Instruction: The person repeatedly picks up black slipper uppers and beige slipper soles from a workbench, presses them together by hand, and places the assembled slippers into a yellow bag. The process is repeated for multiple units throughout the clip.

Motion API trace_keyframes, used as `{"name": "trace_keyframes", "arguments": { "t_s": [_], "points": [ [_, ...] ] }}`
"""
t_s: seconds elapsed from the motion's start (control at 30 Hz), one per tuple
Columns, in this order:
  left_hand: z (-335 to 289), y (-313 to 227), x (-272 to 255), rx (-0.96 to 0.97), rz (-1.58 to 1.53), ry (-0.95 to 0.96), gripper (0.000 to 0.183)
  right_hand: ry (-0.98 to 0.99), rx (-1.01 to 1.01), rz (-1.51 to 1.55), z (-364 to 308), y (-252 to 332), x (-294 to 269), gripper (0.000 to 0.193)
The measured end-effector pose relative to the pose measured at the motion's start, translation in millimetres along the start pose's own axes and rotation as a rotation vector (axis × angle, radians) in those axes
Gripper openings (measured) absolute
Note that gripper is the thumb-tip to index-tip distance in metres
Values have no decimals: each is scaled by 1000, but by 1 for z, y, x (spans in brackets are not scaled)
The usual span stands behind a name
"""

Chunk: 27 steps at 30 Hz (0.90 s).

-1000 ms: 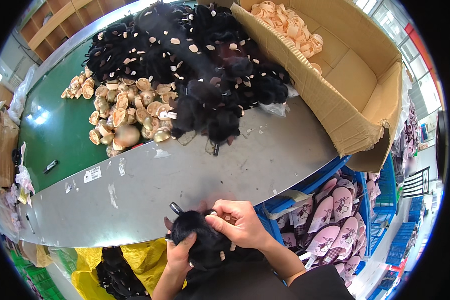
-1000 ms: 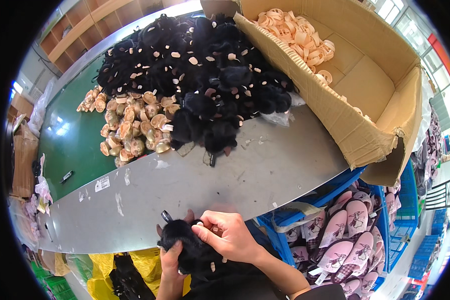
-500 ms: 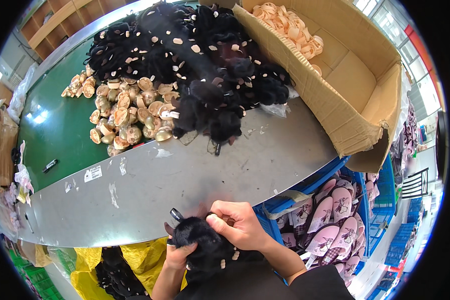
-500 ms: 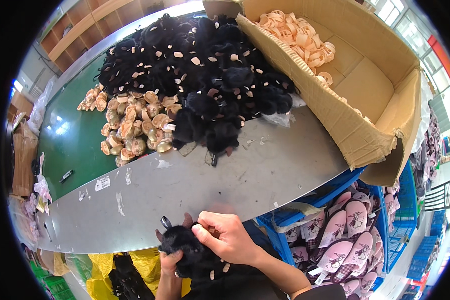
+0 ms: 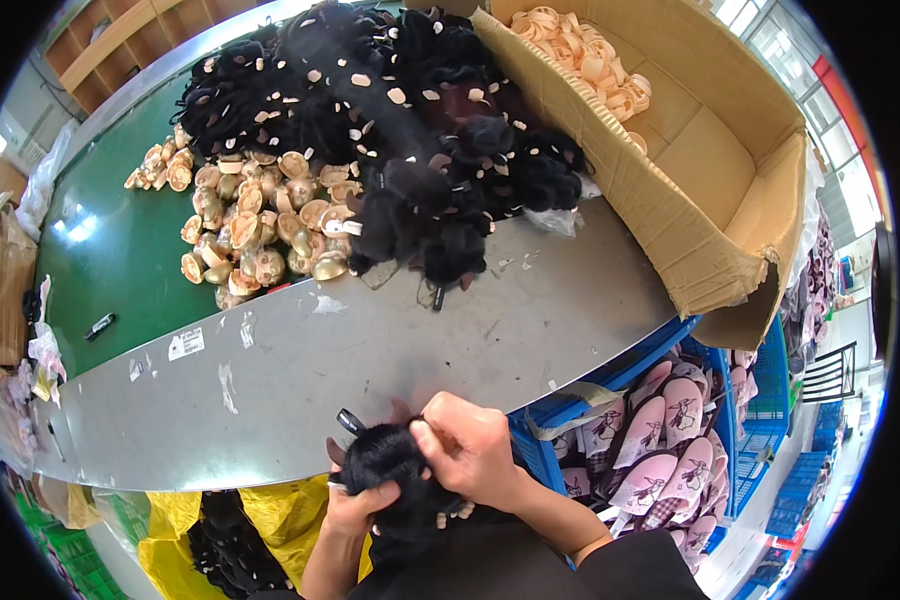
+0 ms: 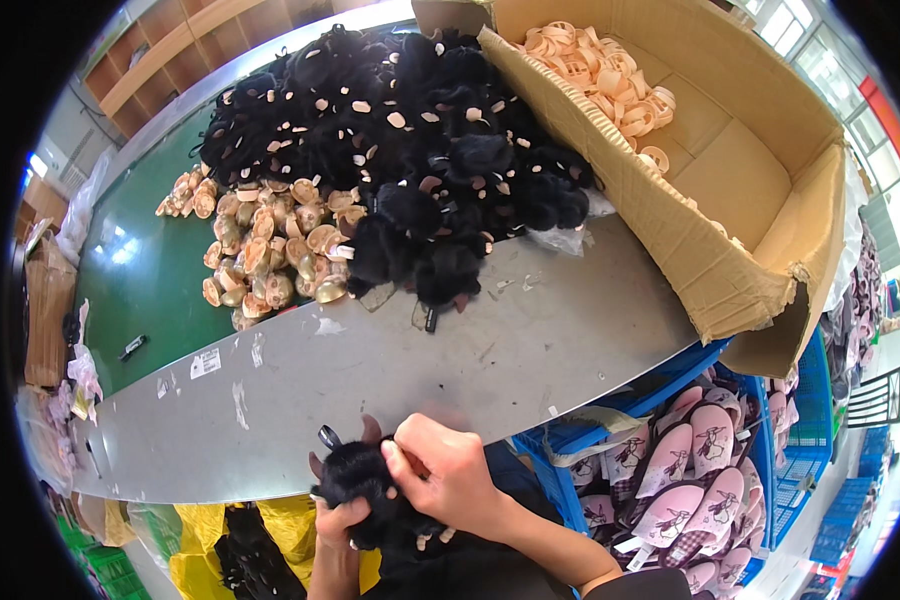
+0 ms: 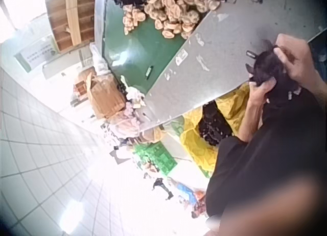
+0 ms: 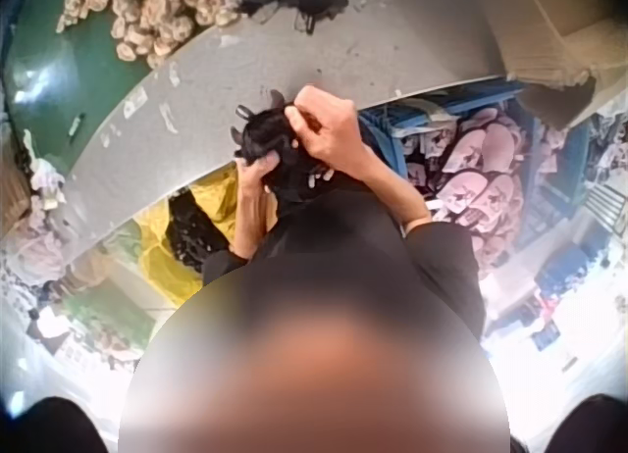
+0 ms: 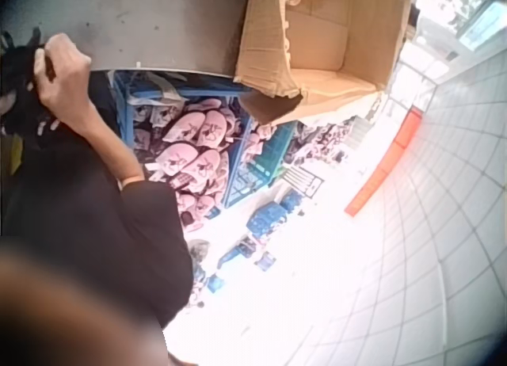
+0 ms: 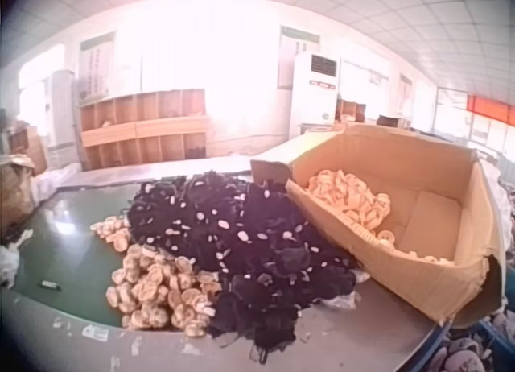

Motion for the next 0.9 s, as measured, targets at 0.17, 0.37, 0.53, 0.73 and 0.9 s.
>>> {"name": "trace_keyframes", "arguments": {
  "t_s": [0.17, 0.37, 0.53, 0.73, 0.9],
  "points": [
    [5, -23, 23, 208, 373, -100, 57, 16, 152, 203, -6, -20, 4, 10],
    [6, -40, 9, 407, 396, -267, 32, 100, 419, 688, -16, -46, 5, 23],
    [13, -47, 13, 479, 339, -248, 23, 93, 481, 655, -25, -47, 10, 27],
    [14, -48, 8, 453, 249, -244, 33, 262, 555, 840, -34, -42, 25, 32],
    [10, -40, -4, 421, 221, -274, 31, 98, 441, 697, -34, -47, 21, 21]
  ]
}}
Point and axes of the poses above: each hand's wrist, its own z-axis towards the middle knuckle, its own x-axis out of the palm, y = z × x, the point moved 10 cm from there along z, towards the middle knuckle, and after that the axes turned 12 degrees about -z, right-handed, at the moved point
